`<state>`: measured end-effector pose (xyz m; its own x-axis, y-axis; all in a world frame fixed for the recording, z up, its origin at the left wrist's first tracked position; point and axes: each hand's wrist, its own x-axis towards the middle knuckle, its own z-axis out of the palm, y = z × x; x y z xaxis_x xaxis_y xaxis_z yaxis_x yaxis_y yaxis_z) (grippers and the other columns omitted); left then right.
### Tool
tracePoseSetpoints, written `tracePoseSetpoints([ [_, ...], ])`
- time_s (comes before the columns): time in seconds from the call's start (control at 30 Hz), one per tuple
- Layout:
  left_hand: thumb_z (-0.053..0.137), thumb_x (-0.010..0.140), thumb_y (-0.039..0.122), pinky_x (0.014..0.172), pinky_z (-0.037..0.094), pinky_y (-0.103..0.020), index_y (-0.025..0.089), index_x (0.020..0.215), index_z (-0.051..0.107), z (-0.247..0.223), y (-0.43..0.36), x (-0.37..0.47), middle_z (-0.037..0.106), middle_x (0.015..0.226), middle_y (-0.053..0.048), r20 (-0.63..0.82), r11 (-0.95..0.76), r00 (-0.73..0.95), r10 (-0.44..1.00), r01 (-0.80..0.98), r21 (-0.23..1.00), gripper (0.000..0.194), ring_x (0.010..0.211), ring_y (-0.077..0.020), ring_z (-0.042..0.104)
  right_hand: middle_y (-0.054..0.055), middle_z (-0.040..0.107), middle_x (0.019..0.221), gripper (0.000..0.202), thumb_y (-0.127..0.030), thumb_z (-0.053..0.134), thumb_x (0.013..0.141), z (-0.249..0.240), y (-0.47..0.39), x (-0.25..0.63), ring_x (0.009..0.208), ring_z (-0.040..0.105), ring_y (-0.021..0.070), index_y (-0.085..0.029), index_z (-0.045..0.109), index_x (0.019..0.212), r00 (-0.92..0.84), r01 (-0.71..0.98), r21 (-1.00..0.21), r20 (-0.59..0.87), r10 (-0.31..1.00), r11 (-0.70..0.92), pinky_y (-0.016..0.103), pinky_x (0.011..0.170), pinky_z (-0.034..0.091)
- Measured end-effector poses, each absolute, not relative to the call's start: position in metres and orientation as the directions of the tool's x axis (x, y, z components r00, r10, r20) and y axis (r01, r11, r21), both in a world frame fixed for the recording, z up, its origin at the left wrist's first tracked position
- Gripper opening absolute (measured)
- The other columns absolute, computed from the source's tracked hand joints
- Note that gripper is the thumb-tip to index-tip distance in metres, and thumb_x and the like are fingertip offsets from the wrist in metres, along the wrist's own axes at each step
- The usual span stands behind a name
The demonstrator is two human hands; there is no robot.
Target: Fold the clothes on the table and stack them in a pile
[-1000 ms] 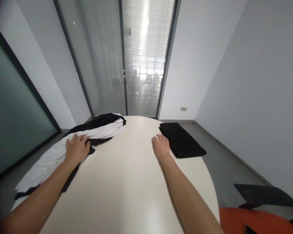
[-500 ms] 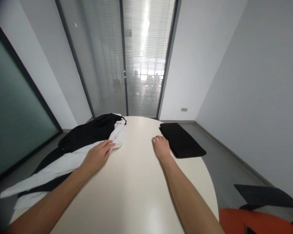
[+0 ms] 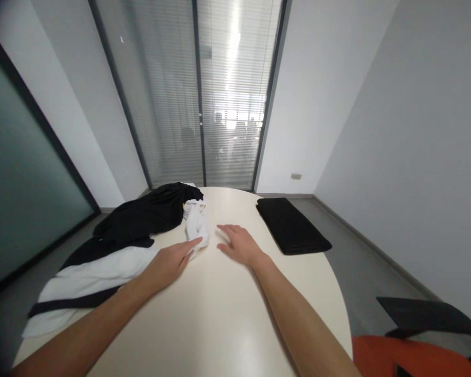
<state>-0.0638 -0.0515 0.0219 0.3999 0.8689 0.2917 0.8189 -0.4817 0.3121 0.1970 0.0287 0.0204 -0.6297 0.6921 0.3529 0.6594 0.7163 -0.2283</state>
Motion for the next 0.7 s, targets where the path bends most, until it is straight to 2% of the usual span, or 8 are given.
tracePoseSetpoints([
  [0.07, 0.038, 0.100, 0.027, 0.101, 0.047, -0.038, 0.025, 0.153, 0.038, 0.024, -0.060, -0.053, 0.063, 0.137, -0.010, 0.281, -0.551, 0.477, 0.833, 0.757, 0.350, 0.053, 0.119, -0.0253, 0.063, 0.013, 0.059, 0.138, 0.053, -0.042, 0.058, 0.093, 0.020, 0.024, 0.190, 0.123, 0.055, 0.0257, -0.018, 0.052, 0.139, -0.697, 0.571, -0.242, 0.362, 0.619, 0.785, 0.038, 0.105, 0.040],
  [0.13, 0.045, 0.098, 0.032, 0.104, 0.046, -0.039, 0.025, 0.157, 0.028, 0.025, -0.066, -0.048, 0.061, 0.138, -0.012, 0.275, -0.600, 0.534, 0.800, 0.703, 0.380, 0.062, 0.121, -0.0262, 0.061, 0.012, 0.063, 0.131, 0.037, -0.034, 0.057, 0.093, 0.019, 0.024, 0.188, 0.118, 0.058, 0.0247, -0.018, 0.061, 0.126, -0.707, 0.549, -0.252, 0.368, 0.604, 0.797, 0.037, 0.102, 0.042],
  [0.27, 0.047, 0.097, 0.042, 0.100, 0.047, -0.041, 0.024, 0.160, 0.020, 0.027, -0.069, -0.049, 0.062, 0.133, -0.015, 0.271, -0.591, 0.525, 0.807, 0.705, 0.393, 0.070, 0.116, -0.0292, 0.062, 0.008, 0.070, 0.111, 0.022, -0.024, 0.052, 0.092, 0.020, 0.029, 0.198, 0.102, 0.063, 0.0226, -0.020, 0.064, 0.109, -0.519, 0.674, -0.344, 0.410, 0.750, 0.654, 0.034, 0.091, 0.045],
  [0.37, 0.041, 0.099, 0.047, 0.092, 0.048, -0.042, 0.021, 0.157, 0.029, 0.030, -0.069, -0.048, 0.068, 0.120, -0.017, 0.245, -0.493, 0.429, 0.869, 0.789, 0.366, 0.065, 0.106, -0.0318, 0.066, 0.005, 0.071, 0.099, 0.021, -0.029, 0.048, 0.093, 0.023, 0.034, 0.207, 0.084, 0.065, 0.0199, -0.024, 0.060, 0.109, -0.187, 0.724, -0.549, 0.428, 0.884, 0.419, 0.031, 0.078, 0.047],
  [0.47, 0.037, 0.100, 0.048, 0.086, 0.049, -0.041, 0.019, 0.155, 0.035, 0.037, -0.072, -0.044, 0.073, 0.109, -0.016, 0.210, -0.361, 0.299, 0.931, 0.840, 0.404, 0.062, 0.097, -0.0319, 0.069, 0.007, 0.071, 0.103, 0.023, -0.033, 0.041, 0.094, 0.025, 0.038, 0.213, 0.088, 0.065, 0.0207, -0.023, 0.056, 0.108, 0.032, 0.599, -0.711, 0.483, 0.875, 0.370, 0.031, 0.078, 0.048],
  [0.53, 0.036, 0.100, 0.047, 0.086, 0.048, -0.039, 0.022, 0.147, 0.048, 0.042, -0.077, -0.043, 0.074, 0.109, -0.014, 0.172, -0.333, 0.285, 0.943, 0.798, 0.503, 0.055, 0.097, -0.0303, 0.069, 0.008, 0.071, 0.100, 0.026, -0.032, 0.033, 0.095, 0.025, 0.041, 0.215, 0.093, 0.065, 0.0213, -0.022, 0.056, 0.104, 0.080, 0.504, -0.769, 0.495, 0.865, 0.393, 0.031, 0.079, 0.048],
  [0.6, 0.033, 0.101, 0.046, 0.087, 0.048, -0.036, 0.026, 0.129, 0.064, 0.046, -0.081, -0.044, 0.074, 0.108, -0.009, 0.123, -0.356, 0.366, 0.923, 0.684, 0.637, 0.047, 0.096, -0.0264, 0.069, 0.005, 0.070, 0.084, 0.032, -0.032, 0.029, 0.096, 0.022, 0.044, 0.217, 0.086, 0.066, 0.0212, -0.021, 0.058, 0.097, 0.057, 0.482, -0.795, 0.447, 0.893, 0.368, 0.030, 0.076, 0.049],
  [0.7, 0.035, 0.100, 0.047, 0.076, 0.050, -0.030, 0.024, 0.112, 0.071, 0.048, -0.080, -0.046, 0.075, 0.094, -0.005, 0.018, -0.289, 0.446, 0.895, 0.549, 0.785, 0.045, 0.082, -0.0207, 0.068, 0.004, 0.069, 0.078, 0.028, -0.035, 0.042, 0.093, 0.016, 0.048, 0.219, 0.080, 0.065, 0.0214, -0.020, 0.065, 0.095, -0.016, 0.615, -0.723, 0.386, 0.922, 0.314, 0.031, 0.075, 0.048],
])
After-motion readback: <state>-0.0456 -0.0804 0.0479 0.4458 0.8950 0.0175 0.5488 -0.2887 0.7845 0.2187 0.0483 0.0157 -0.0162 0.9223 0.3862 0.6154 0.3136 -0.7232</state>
